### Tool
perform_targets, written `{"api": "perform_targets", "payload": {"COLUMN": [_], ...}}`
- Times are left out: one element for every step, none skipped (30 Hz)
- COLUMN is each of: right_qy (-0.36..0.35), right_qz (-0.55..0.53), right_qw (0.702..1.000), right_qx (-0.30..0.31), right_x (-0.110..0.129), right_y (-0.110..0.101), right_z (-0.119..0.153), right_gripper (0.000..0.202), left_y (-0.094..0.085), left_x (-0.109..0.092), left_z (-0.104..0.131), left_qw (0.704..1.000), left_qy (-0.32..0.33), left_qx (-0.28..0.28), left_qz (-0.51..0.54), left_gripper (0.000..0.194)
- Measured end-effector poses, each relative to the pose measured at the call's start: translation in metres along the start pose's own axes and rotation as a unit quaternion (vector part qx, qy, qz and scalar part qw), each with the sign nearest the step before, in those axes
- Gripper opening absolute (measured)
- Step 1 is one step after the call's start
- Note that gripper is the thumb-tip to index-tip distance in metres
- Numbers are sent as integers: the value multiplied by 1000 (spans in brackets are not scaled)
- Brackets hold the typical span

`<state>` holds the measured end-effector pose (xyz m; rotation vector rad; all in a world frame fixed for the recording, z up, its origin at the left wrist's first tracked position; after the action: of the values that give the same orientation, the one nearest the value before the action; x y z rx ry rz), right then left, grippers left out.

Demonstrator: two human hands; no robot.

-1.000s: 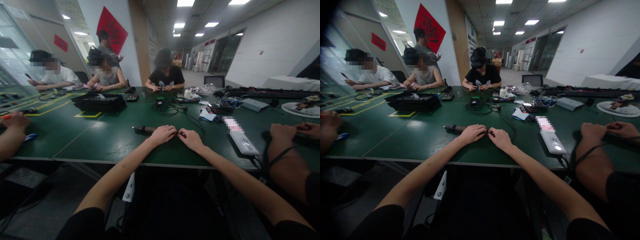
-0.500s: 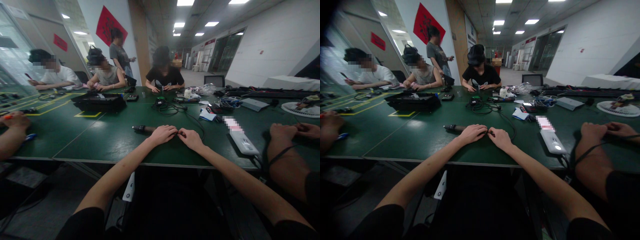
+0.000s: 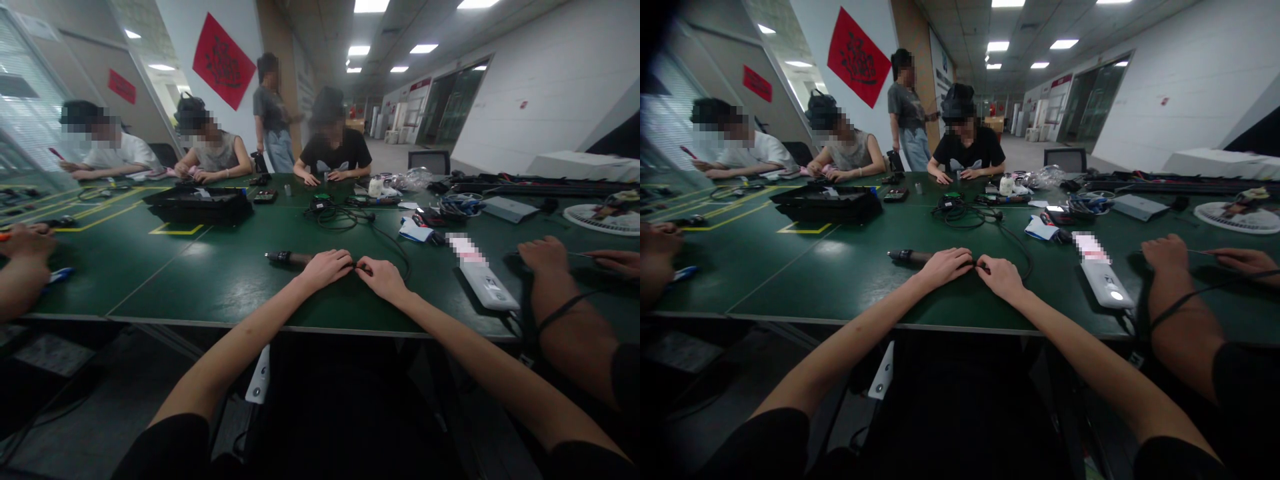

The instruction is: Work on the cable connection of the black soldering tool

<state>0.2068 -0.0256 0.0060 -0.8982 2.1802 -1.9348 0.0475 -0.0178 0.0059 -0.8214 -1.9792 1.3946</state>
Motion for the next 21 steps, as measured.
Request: {"api": "perform_targets", "payload": {"right_qy": [-1,-3,-3,-4,-4,-4,-3,-3,-3,-4,-6,-8,-9,-10,-11,-12,-15,-20,-25,-32,-37], "right_qz": [0,1,1,2,2,2,2,1,0,-2,-3,-5,-7,-8,-10,-11,-12,-13,-15,-17,-19], "right_qw": [1000,1000,1000,1000,1000,1000,1000,1000,1000,1000,1000,1000,1000,1000,1000,1000,1000,1000,1000,999,999], "right_qx": [0,-1,-2,-2,-3,-3,-4,-4,-5,-5,-5,-4,-4,-3,-3,-3,-3,-2,-2,0,0], "right_x": [0,0,0,1,1,1,1,1,1,1,1,1,1,1,1,1,1,2,2,3,4], "right_y": [0,0,0,-1,-1,-1,-1,-2,-2,-2,-2,-2,-2,-2,-2,-3,-3,-3,-3,-3,-3], "right_z": [0,0,0,1,1,1,1,1,1,1,1,1,1,1,1,1,2,2,2,2,2], "right_gripper": [19,19,18,18,18,18,18,18,19,19,19,19,18,18,18,18,18,18,19,19,19], "left_y": [0,-1,-1,-1,-1,-1,-1,-1,-1,-1,-1,-1,-2,-3,-4,-5,-6,-7,-7,-7,-6], "left_x": [-1,-2,-3,-4,-5,-5,-4,-3,-2,-1,0,0,0,-1,-2,-3,-3,-2,-2,-1,0], "left_z": [0,0,1,1,1,1,1,1,0,0,0,0,0,0,0,0,0,0,0,-1,-1], "left_qw": [1000,1000,1000,1000,1000,1000,1000,1000,1000,1000,1000,1000,1000,1000,999,999,998,998,997,997,997], "left_qy": [1,6,12,18,22,22,18,13,7,1,-5,-8,-7,-4,-1,0,-2,-5,-10,-14,-15], "left_qx": [1,3,6,10,13,15,14,12,10,8,7,8,10,14,18,22,26,29,33,37,41], "left_qz": [1,1,0,-1,-2,-2,-1,1,4,8,11,15,19,25,34,44,55,63,68,70,70], "left_gripper": [27,27,26,26,26,26,25,25,25,26,27,27,28,28,29,29,28,27,26,25,25]}}
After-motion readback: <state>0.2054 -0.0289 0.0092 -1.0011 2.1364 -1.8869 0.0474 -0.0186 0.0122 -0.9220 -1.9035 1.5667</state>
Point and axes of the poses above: each hand's wrist, its own z-axis away from the middle knuckle, its own y-axis out of the palm, x = y × z, the point moved 7 cm from there along -z, towards the middle knuckle, and after that the axes turned 9 degrees about x, right-handed, at the moved point
